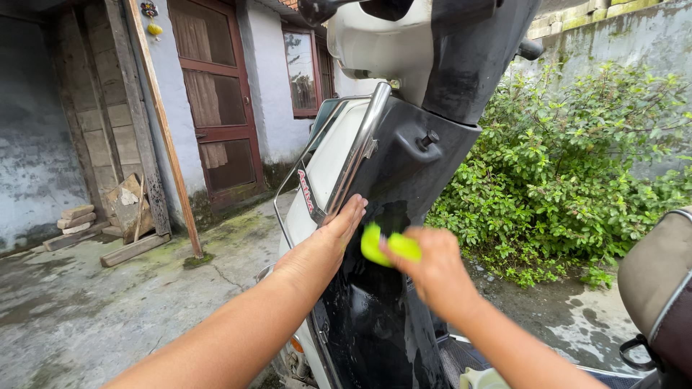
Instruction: The person scrubs the floorboard, seat, and body panels of a scooter using a brush and pours water over the surfaces with a scoop.
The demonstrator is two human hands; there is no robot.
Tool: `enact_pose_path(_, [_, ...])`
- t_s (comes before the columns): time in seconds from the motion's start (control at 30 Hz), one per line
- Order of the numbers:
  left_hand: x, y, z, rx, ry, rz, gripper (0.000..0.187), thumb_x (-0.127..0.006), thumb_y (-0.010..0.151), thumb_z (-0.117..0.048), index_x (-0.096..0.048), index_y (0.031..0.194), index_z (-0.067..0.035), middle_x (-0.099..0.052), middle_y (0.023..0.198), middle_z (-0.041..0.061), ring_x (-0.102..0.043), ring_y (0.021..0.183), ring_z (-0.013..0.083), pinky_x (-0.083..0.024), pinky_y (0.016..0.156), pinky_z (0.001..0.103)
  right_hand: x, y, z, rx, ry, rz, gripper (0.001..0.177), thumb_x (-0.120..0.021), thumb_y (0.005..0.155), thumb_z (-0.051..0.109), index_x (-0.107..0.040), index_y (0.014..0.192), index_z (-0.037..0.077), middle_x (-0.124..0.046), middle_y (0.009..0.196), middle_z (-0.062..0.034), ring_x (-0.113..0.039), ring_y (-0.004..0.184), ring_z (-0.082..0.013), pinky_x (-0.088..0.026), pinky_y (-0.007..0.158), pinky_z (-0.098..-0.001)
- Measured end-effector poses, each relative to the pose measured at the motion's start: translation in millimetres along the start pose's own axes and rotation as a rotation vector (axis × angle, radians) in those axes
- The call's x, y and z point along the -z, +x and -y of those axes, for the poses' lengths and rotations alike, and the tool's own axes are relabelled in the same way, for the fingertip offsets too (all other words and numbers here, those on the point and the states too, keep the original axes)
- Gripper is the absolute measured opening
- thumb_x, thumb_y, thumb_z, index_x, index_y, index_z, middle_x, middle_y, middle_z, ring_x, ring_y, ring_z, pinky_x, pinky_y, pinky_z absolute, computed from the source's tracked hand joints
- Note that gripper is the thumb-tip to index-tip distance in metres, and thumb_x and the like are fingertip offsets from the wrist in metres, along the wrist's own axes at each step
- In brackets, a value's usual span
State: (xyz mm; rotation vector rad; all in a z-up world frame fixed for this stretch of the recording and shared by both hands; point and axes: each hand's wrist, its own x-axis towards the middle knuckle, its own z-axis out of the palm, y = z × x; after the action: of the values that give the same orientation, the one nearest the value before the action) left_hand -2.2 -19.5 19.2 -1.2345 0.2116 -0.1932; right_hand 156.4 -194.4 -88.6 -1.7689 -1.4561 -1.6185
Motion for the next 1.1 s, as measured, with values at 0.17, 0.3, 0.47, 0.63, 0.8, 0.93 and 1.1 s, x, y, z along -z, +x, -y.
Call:
enact_pose_path(0.17, [0,-1,-3,0.017,-0.029,-0.010,0.066,-0.047,0.096,-0.032,-0.046,0.148,0.009,-0.030,0.159,0.033,-0.023,0.145,0.0515,-0.006,0.114,0.073,-1,10,-3,-0.024,-0.051,-0.004,0.057,-0.062,0.079,0.004,-0.071,0.131,0.024,-0.059,0.119,-0.0152,-0.056,0.112,-0.0349,-0.041,0.100,-0.0514])
enact_pose_path(0.3, [-3,1,-6,0.011,-0.014,-0.005,0.065,-0.047,0.096,-0.032,-0.047,0.147,0.009,-0.029,0.160,0.034,-0.022,0.146,0.0512,-0.007,0.114,0.073,-11,-32,24,0.041,0.053,0.152,0.056,-0.063,0.079,0.009,-0.070,0.133,0.022,-0.058,0.116,-0.0142,-0.056,0.111,-0.0338,-0.042,0.101,-0.0514])
enact_pose_path(0.47, [-8,6,-12,0.068,0.015,-0.033,0.066,-0.048,0.097,-0.030,-0.044,0.149,0.010,-0.030,0.160,0.032,-0.024,0.146,0.0485,-0.009,0.115,0.072,-8,-15,13,0.023,0.014,0.119,0.056,-0.062,0.078,0.006,-0.071,0.131,0.022,-0.059,0.119,-0.0144,-0.056,0.110,-0.0347,-0.041,0.101,-0.0518])
enact_pose_path(0.63, [-9,9,-16,0.160,-0.050,-0.066,0.078,-0.042,0.095,-0.037,-0.019,0.157,0.004,-0.021,0.167,0.026,-0.019,0.152,0.0448,-0.006,0.116,0.066,-7,15,0,-0.021,-0.048,-0.003,0.052,-0.063,0.082,0.007,-0.071,0.131,0.023,-0.059,0.121,-0.0158,-0.056,0.111,-0.0357,-0.040,0.100,-0.0510])
enact_pose_path(0.8, [-9,10,-18,0.163,-0.022,-0.045,0.077,-0.042,0.097,-0.037,-0.024,0.158,0.007,-0.025,0.162,0.028,-0.022,0.152,0.0458,-0.006,0.117,0.066,-16,-24,27,0.076,0.035,0.119,0.052,-0.061,0.082,0.010,-0.070,0.132,0.020,-0.059,0.119,-0.0158,-0.056,0.111,-0.0345,-0.042,0.101,-0.0495])
enact_pose_path(0.93, [-7,8,-16,0.146,-0.046,-0.035,0.076,-0.041,0.097,-0.038,-0.026,0.157,0.007,-0.025,0.163,0.028,-0.021,0.153,0.0461,-0.006,0.117,0.067,-11,-30,29,0.104,0.062,0.192,0.054,-0.061,0.081,0.011,-0.071,0.133,0.019,-0.059,0.117,-0.0156,-0.057,0.111,-0.0343,-0.043,0.100,-0.0493])
enact_pose_path(1.1, [-6,6,-15,0.128,-0.004,-0.024,0.077,-0.043,0.096,-0.037,-0.024,0.157,0.008,-0.026,0.161,0.028,-0.021,0.152,0.0458,-0.006,0.116,0.067,3,21,-9,0.046,-0.076,-0.037,0.048,-0.063,0.086,0.008,-0.070,0.131,0.024,-0.059,0.119,-0.0164,-0.056,0.111,-0.0357,-0.041,0.099,-0.0504])
